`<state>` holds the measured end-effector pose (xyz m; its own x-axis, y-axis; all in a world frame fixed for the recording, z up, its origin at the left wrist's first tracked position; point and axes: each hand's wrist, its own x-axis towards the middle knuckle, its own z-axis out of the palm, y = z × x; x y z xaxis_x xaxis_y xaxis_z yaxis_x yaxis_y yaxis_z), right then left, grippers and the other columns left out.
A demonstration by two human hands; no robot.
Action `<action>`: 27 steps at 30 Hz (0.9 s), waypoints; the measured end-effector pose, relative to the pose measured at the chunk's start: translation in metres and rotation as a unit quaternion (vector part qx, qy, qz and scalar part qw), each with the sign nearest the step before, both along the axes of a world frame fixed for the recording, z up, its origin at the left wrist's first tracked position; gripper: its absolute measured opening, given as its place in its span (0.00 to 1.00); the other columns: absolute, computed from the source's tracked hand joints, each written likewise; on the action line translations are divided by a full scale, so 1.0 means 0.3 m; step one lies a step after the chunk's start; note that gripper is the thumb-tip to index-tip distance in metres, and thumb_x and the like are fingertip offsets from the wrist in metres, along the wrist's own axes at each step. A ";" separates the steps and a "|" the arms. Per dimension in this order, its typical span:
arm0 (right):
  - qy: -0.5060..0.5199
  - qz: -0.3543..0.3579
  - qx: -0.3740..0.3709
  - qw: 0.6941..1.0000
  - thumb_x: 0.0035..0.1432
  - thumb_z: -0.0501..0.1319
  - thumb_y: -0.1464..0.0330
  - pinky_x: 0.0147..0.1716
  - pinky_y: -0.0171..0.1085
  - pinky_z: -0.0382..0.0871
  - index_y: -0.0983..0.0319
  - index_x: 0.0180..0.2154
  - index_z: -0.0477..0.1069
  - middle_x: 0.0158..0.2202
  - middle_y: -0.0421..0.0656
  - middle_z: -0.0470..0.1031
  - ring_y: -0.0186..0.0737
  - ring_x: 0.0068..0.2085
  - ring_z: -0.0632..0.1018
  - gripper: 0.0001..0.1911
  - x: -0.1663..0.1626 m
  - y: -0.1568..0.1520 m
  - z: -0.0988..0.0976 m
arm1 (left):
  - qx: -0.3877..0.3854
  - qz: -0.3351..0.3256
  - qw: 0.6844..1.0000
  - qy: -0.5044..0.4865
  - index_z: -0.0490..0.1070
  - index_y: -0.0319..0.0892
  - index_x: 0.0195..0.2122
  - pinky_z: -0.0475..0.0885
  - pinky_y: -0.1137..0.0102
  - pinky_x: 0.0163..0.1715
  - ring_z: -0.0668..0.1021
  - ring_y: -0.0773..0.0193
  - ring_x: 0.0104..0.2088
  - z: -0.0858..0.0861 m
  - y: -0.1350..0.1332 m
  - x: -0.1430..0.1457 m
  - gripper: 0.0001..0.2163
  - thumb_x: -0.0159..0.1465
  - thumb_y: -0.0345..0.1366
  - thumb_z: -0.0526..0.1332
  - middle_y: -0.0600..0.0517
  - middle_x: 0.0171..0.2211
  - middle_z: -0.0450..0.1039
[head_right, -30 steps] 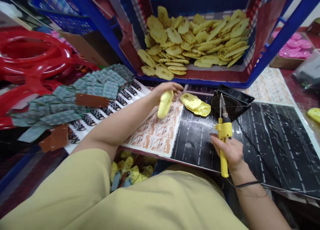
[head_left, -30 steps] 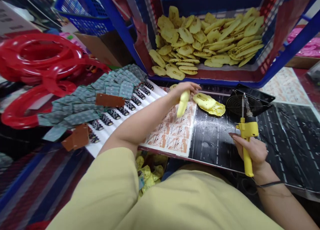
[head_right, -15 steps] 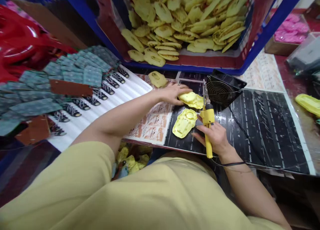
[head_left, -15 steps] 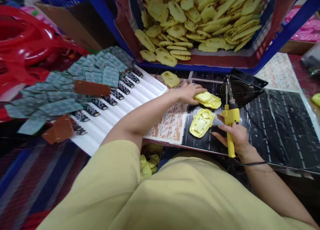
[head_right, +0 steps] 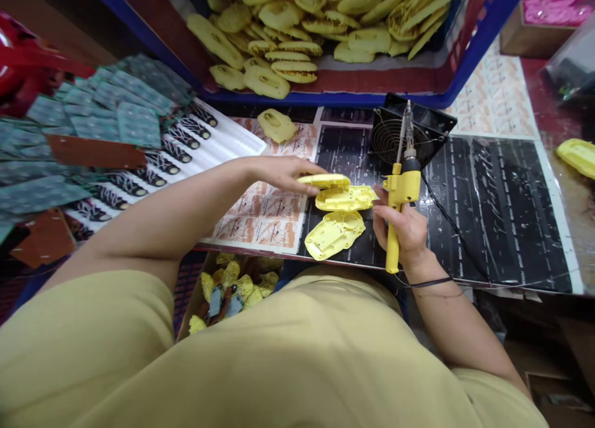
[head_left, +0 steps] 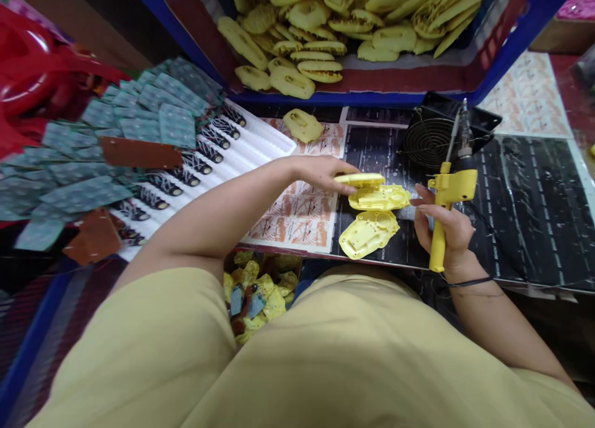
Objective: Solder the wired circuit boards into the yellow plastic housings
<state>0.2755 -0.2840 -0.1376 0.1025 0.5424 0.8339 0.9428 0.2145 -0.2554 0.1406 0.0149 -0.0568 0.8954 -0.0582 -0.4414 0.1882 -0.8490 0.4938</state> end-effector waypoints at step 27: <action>-0.098 0.090 -0.159 0.978 0.75 0.66 0.66 0.50 0.42 0.81 0.58 0.51 0.73 0.38 0.40 0.83 0.39 0.38 0.84 0.07 -0.088 -0.002 0.034 | 0.209 0.083 0.969 -0.104 0.72 0.47 0.72 0.62 0.46 0.74 0.71 0.42 0.74 -0.073 -0.268 -0.191 0.24 0.80 0.49 0.55 0.41 0.76 0.66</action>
